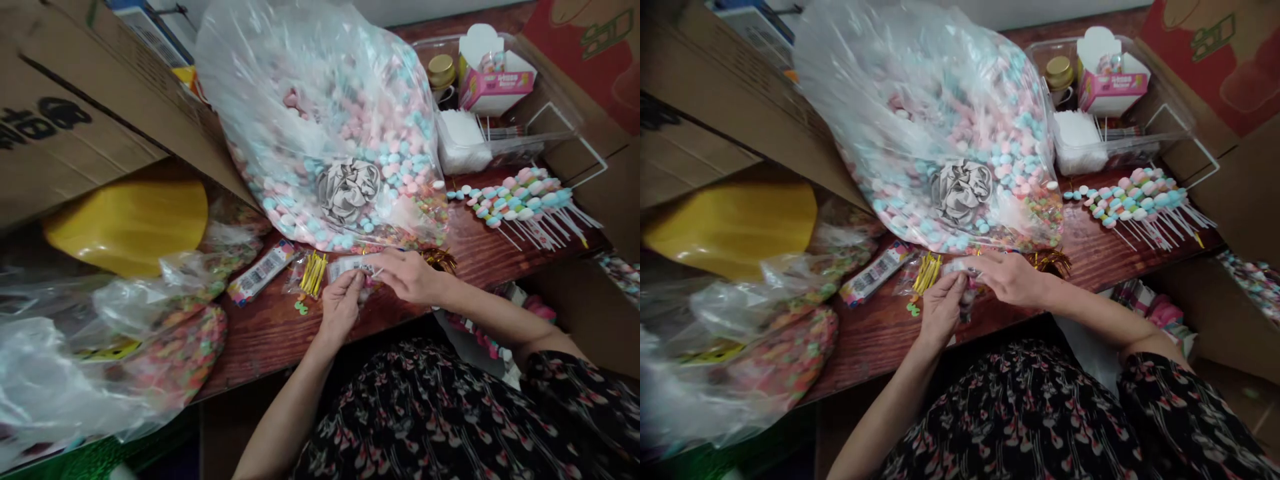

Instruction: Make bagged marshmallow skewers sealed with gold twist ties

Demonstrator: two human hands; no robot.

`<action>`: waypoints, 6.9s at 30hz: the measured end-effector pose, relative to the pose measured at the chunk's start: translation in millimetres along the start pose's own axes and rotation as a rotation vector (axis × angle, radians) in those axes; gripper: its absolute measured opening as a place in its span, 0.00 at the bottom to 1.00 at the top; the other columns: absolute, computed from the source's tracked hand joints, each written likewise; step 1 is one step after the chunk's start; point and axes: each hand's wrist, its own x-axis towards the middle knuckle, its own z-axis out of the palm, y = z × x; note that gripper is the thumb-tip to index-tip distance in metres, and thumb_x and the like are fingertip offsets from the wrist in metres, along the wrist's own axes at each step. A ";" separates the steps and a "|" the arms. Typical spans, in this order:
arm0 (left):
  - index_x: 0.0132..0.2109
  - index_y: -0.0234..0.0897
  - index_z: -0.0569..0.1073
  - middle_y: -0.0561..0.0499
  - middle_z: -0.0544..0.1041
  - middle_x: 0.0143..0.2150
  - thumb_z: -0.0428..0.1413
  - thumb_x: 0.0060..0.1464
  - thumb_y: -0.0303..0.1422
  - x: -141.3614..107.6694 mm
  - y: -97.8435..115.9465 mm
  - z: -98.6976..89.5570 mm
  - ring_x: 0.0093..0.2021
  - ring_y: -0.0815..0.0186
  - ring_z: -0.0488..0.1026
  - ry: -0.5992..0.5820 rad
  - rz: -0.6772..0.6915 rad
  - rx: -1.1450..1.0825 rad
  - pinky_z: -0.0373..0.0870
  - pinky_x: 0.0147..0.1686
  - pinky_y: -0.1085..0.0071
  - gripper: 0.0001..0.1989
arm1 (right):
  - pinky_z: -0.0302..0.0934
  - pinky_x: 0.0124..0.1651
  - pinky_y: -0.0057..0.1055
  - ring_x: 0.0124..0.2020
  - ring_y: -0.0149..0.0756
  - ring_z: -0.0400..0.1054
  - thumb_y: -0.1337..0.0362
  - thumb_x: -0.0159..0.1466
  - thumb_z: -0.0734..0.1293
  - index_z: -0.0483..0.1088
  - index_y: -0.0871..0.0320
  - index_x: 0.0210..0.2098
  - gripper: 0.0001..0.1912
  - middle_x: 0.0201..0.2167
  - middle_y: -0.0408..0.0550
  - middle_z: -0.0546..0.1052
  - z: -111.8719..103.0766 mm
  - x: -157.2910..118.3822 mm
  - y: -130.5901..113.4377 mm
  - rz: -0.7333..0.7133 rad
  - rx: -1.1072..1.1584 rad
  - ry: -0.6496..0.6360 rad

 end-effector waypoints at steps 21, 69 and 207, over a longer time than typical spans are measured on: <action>0.41 0.37 0.75 0.49 0.76 0.39 0.50 0.62 0.46 -26.9 -9.3 -4.9 0.41 0.64 0.71 -0.110 0.074 0.077 0.67 0.45 0.70 0.17 | 0.64 0.38 0.35 0.35 0.34 0.67 0.70 0.64 0.61 0.74 0.54 0.36 0.10 0.33 0.47 0.73 81.1 -4.6 -22.2 0.161 0.204 0.700; 0.38 0.38 0.80 0.47 0.77 0.31 0.53 0.59 0.36 -18.3 -5.1 -0.9 0.31 0.66 0.72 -0.543 0.281 0.592 0.68 0.33 0.71 0.11 | 0.46 0.46 0.41 0.47 0.38 0.63 0.65 0.65 0.63 0.73 0.51 0.40 0.07 0.44 0.43 0.78 -15.9 -79.0 2.7 0.186 -0.440 -0.022; 0.31 0.38 0.80 0.50 0.74 0.27 0.59 0.56 0.36 -8.3 4.7 -4.0 0.29 0.67 0.69 -0.101 0.293 0.181 0.66 0.33 0.71 0.09 | 0.59 0.28 0.24 0.23 0.26 0.63 0.58 0.54 0.74 0.75 0.59 0.31 0.11 0.25 0.41 0.74 35.2 -21.1 5.8 0.645 0.876 0.146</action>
